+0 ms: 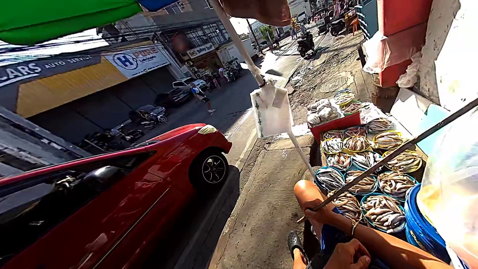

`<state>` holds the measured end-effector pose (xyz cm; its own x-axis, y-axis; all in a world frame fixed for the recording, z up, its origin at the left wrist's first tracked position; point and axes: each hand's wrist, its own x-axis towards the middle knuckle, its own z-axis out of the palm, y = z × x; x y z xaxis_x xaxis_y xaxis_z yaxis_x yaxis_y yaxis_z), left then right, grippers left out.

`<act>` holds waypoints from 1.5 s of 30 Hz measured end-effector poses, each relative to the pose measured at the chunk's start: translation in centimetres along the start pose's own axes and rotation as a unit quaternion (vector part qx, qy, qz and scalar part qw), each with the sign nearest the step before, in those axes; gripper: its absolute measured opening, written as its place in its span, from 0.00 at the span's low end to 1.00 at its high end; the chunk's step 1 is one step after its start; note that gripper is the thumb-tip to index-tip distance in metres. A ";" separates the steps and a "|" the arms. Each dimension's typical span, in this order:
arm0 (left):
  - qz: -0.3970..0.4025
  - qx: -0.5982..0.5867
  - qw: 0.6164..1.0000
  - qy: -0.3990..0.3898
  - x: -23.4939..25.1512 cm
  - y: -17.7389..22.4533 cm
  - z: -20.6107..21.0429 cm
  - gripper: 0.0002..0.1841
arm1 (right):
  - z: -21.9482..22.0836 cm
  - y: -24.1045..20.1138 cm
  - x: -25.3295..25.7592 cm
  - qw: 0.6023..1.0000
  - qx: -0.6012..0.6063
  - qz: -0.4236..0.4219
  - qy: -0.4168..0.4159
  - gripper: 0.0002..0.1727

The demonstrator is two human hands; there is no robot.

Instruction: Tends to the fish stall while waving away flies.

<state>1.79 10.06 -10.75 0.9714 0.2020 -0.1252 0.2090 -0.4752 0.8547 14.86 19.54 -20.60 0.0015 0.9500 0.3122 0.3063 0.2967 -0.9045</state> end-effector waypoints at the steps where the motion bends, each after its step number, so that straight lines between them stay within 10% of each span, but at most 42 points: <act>1: -0.001 0.001 1.000 -0.001 0.0 0.0 0.0 0.12 | 0.0 0.0 0.0 1.000 0.000 -0.010 0.003 0.16; 45: 0.010 -0.020 1.000 0.003 0.0 0.1 0.0 0.12 | -0.4 -1.6 -0.2 1.000 -0.001 -0.029 0.011 0.12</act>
<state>1.85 10.03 -10.64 0.9746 0.1978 -0.1052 0.1847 -0.4439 0.8768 14.71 18.84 -19.13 0.0044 0.9286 0.3710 0.3089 0.3516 -0.8837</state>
